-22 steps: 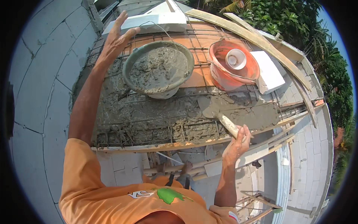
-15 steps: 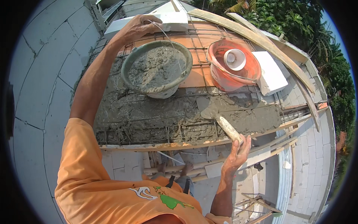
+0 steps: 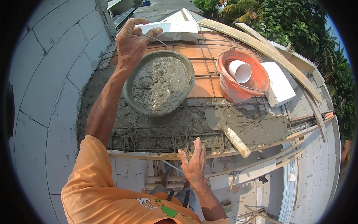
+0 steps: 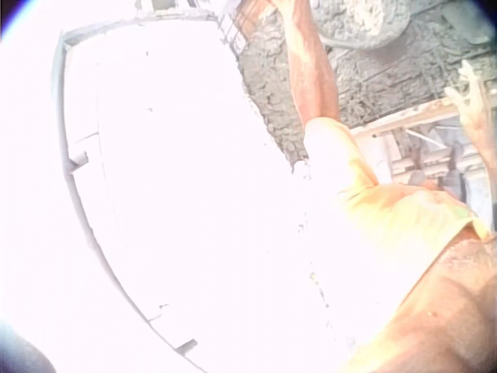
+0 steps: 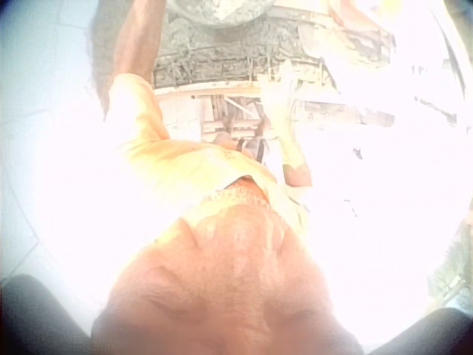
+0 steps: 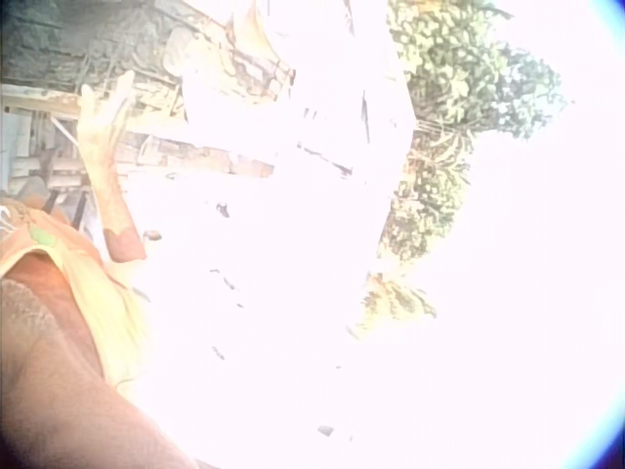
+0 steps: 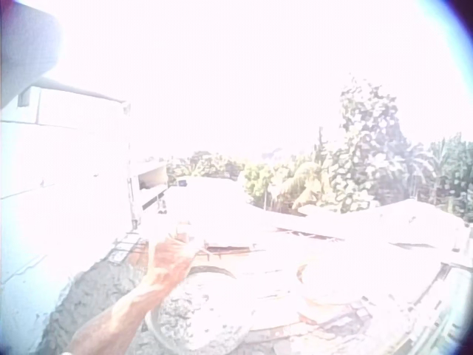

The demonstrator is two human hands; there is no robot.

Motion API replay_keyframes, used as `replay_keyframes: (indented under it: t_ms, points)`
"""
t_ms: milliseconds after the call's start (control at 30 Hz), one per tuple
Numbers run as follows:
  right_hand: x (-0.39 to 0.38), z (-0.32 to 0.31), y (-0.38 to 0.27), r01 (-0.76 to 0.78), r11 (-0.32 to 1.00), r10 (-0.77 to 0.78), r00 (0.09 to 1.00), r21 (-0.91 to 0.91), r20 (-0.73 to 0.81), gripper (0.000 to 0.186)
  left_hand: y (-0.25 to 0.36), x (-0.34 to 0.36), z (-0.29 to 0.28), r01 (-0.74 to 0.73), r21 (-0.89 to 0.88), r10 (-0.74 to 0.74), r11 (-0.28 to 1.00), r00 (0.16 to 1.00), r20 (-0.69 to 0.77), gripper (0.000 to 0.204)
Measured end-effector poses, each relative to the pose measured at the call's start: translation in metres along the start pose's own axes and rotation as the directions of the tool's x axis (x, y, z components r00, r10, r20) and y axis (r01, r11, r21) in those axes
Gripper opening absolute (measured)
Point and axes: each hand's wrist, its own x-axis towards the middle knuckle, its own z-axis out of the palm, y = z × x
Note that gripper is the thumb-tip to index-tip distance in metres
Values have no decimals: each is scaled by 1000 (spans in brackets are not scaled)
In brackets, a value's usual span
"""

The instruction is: The person pours wet cement from a bucket onto a structure and levels it using a trowel. They move a wooden board and a white block, then pour water from a cup into a bucket and scrape out remaining cement.

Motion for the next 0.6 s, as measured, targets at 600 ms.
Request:
replay_keyframes:
  t_ms: [600]
  points:
    - [-4, 52, -46, 81, 846, -42, 995, 526, -86, 94, 111, 23, -87, -105, 320, 121, 941, 992, -30, 44]
